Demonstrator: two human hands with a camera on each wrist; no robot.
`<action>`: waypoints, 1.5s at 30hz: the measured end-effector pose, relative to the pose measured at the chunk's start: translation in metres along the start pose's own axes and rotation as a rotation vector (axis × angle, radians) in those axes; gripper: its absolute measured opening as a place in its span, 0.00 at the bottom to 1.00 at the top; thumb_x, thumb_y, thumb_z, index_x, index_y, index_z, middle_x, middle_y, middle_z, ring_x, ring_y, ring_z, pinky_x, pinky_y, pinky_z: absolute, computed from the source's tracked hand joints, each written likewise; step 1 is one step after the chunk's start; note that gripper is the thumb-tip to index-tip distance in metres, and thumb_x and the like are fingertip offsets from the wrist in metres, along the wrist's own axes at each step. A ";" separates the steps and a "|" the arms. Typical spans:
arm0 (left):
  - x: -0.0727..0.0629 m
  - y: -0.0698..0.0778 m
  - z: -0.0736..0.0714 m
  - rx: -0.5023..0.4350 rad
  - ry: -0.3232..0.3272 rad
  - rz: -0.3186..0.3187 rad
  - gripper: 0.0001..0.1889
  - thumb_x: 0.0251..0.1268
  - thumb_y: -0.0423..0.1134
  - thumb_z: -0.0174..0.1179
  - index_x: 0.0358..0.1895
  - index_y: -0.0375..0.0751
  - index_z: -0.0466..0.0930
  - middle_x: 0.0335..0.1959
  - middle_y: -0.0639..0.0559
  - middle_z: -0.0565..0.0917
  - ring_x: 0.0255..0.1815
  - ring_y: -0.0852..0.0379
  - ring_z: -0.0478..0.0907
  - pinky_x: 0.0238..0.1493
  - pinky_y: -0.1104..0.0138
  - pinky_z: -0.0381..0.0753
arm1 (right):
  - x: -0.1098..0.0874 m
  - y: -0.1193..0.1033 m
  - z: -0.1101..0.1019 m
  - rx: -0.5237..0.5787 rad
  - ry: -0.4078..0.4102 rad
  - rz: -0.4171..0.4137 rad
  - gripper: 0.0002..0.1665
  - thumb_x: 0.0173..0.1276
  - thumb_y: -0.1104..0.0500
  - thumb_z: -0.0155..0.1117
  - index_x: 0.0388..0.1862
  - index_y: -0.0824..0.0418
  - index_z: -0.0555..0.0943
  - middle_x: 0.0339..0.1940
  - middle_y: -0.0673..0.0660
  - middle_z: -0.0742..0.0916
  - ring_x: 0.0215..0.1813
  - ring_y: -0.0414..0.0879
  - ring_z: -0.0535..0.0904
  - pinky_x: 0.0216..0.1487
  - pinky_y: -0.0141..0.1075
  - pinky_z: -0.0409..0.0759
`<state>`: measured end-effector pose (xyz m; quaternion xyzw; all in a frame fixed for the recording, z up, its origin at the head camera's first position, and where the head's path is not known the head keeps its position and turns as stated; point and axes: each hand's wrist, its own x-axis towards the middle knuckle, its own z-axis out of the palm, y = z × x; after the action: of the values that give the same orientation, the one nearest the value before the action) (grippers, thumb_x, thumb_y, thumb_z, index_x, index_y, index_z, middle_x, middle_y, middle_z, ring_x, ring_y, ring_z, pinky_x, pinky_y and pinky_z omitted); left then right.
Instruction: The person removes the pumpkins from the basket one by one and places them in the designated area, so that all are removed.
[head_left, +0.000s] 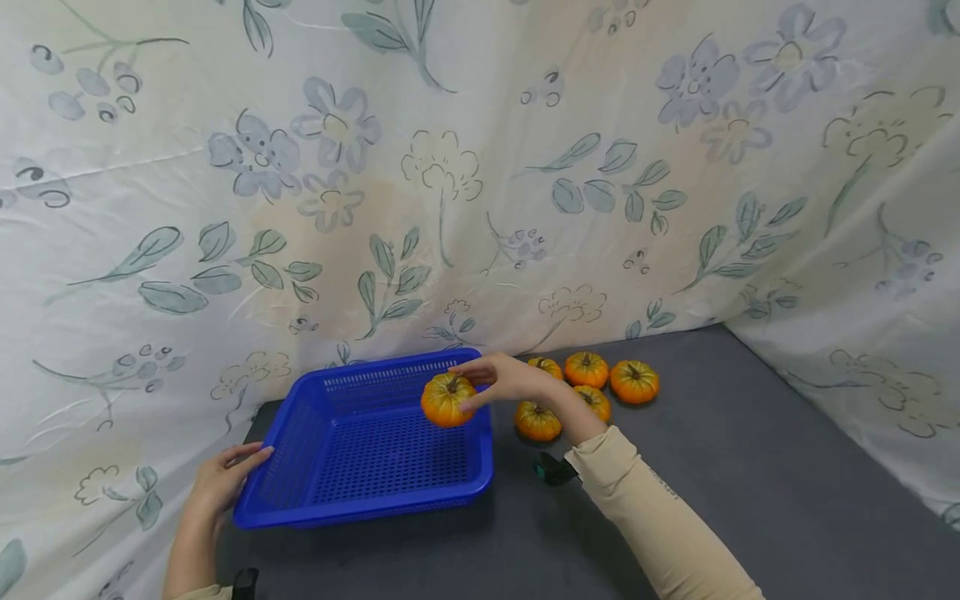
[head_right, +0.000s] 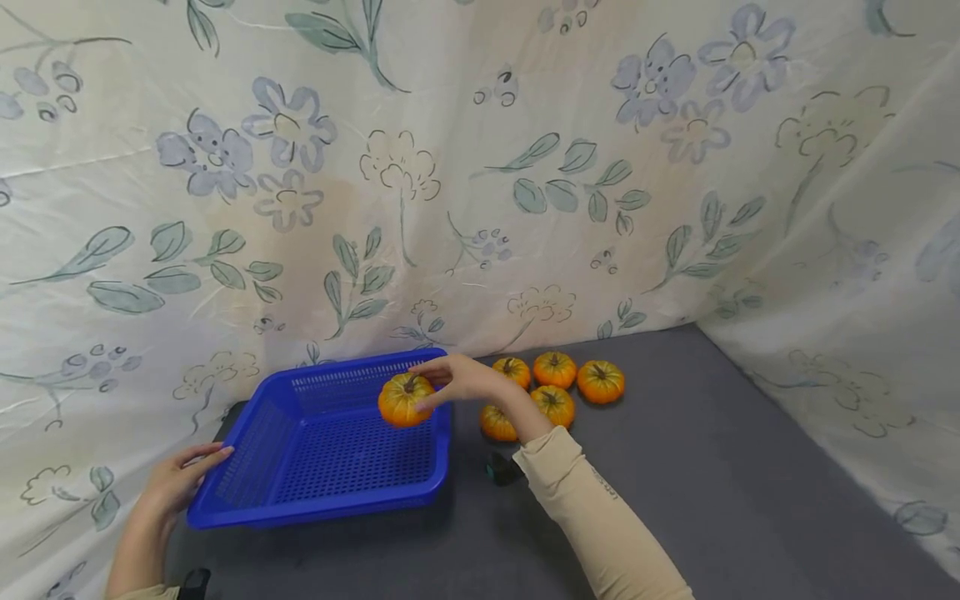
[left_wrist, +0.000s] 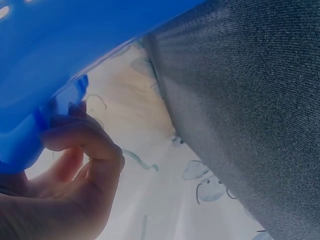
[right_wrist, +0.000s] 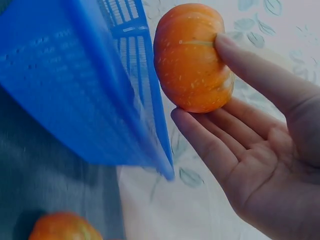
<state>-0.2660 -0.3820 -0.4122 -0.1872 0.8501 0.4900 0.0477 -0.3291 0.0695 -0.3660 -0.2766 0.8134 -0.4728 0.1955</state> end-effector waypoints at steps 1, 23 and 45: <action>0.000 0.000 0.000 0.002 -0.001 0.003 0.43 0.66 0.54 0.61 0.72 0.26 0.55 0.42 0.41 0.84 0.32 0.64 0.80 0.36 0.65 0.84 | -0.004 0.002 -0.002 0.010 0.012 0.002 0.38 0.63 0.55 0.71 0.71 0.53 0.70 0.73 0.55 0.73 0.73 0.53 0.68 0.71 0.47 0.69; -0.001 -0.006 -0.002 0.003 0.007 -0.001 0.44 0.64 0.55 0.63 0.71 0.25 0.57 0.39 0.46 0.84 0.32 0.64 0.80 0.35 0.65 0.83 | -0.091 0.061 -0.043 0.031 0.227 0.082 0.42 0.63 0.47 0.70 0.74 0.54 0.66 0.75 0.62 0.68 0.75 0.62 0.63 0.72 0.57 0.63; 0.002 -0.002 0.000 -0.003 0.025 -0.005 0.44 0.64 0.56 0.62 0.71 0.26 0.57 0.43 0.40 0.83 0.31 0.64 0.79 0.35 0.64 0.84 | -0.160 0.124 -0.073 0.063 0.413 0.311 0.49 0.63 0.41 0.68 0.77 0.57 0.59 0.77 0.67 0.62 0.75 0.66 0.60 0.71 0.59 0.63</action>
<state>-0.2676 -0.3833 -0.4145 -0.1958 0.8494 0.4887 0.0380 -0.2807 0.2690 -0.4314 -0.0396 0.8537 -0.5088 0.1039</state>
